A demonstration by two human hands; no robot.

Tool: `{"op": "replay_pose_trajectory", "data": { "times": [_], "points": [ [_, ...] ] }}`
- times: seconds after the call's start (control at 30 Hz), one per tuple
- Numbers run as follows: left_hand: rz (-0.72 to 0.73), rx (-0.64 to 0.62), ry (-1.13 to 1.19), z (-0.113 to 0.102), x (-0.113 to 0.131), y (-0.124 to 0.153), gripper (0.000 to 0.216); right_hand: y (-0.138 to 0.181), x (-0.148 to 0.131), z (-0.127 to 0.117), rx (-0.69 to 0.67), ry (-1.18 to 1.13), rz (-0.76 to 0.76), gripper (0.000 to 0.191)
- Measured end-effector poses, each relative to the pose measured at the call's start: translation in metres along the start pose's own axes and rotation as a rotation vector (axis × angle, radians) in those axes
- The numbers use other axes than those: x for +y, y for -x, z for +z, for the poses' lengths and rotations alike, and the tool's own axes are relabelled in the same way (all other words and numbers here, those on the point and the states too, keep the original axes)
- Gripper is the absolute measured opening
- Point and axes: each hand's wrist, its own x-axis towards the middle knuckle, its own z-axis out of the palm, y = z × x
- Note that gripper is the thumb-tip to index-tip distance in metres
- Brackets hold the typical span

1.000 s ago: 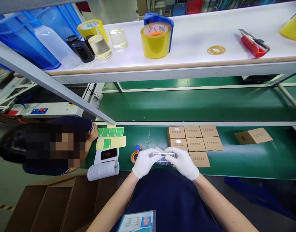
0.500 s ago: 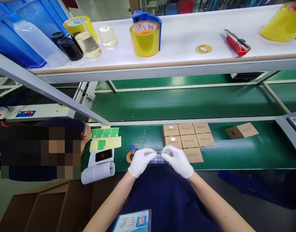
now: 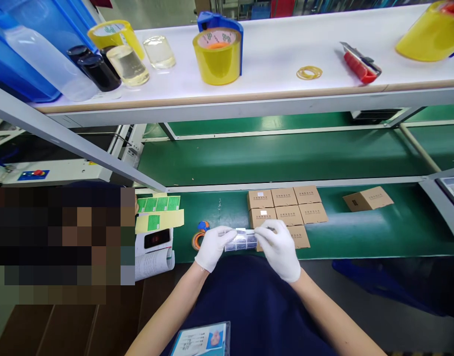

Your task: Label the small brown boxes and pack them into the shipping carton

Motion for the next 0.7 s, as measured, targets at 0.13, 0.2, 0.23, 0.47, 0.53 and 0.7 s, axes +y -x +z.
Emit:
{"op": "replay_pose_trajectory", "data": {
  "times": [0.13,0.2,0.23,0.47,0.53,0.7],
  "points": [
    [0.003,0.006,-0.017,0.003,0.001,0.000,0.024,-0.001,-0.007,0.007,0.033,-0.097,0.024,0.020],
    [0.017,-0.011,-0.011,0.004,0.000,0.000,0.024,-0.003,-0.008,0.012,-0.003,-0.140,0.072,0.034],
    [0.022,-0.021,-0.008,0.004,-0.001,0.000,0.024,-0.004,-0.008,0.014,-0.017,-0.143,0.082,0.040],
    [0.022,-0.067,-0.012,0.003,-0.006,-0.001,0.031,0.003,-0.010,0.023,0.078,-0.094,-0.122,0.052],
    [0.033,-0.074,-0.018,0.004,-0.006,-0.001,0.030,0.005,-0.015,0.027,0.102,-0.134,-0.061,0.054],
    [0.044,-0.155,0.007,0.006,-0.006,0.000,0.030,0.004,-0.019,0.039,0.003,-0.228,0.105,0.053]
  ]
}}
